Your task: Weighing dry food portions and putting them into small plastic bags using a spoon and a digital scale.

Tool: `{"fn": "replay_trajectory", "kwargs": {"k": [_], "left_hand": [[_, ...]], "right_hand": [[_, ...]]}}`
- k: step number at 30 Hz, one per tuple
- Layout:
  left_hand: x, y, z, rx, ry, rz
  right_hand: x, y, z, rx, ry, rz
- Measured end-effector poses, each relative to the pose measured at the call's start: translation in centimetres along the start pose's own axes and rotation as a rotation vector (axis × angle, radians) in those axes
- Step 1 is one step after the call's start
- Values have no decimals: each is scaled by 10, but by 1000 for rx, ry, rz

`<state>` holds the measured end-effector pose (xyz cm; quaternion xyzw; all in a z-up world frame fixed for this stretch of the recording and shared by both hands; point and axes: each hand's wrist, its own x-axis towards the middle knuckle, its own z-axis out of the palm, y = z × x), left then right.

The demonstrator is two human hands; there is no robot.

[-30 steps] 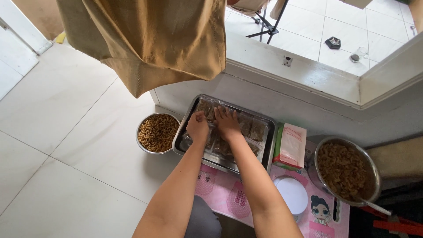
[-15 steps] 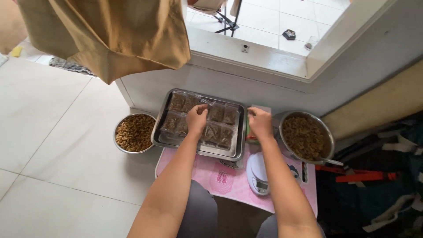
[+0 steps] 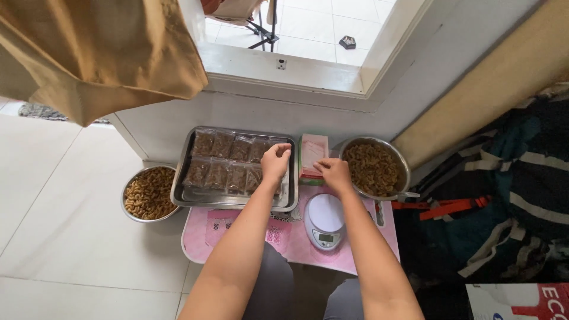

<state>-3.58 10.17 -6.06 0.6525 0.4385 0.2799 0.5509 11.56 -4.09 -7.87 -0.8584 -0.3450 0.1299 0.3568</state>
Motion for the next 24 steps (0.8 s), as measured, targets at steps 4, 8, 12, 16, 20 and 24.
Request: {"fn": "replay_trajectory", "kwargs": {"k": [4, 8, 12, 16, 20, 24], "left_hand": [[-2, 8, 10, -42, -90, -14], [-18, 27, 20, -155, -273, 66], [-25, 24, 49, -489, -454, -80], [-51, 45, 52, -540, -606, -183], [-61, 40, 81, -667, -702, -246], [-68, 37, 102, -634, -708, -222]], "right_hand": [[4, -15, -30, 152, 107, 131], [-28, -55, -72, 940, 17, 153], [-21, -17, -78, 1150, -9, 185], [-25, 3, -86, 1077, 127, 226], [-41, 3, -103, 943, 287, 296], [-59, -3, -121, 884, 338, 286]]}}
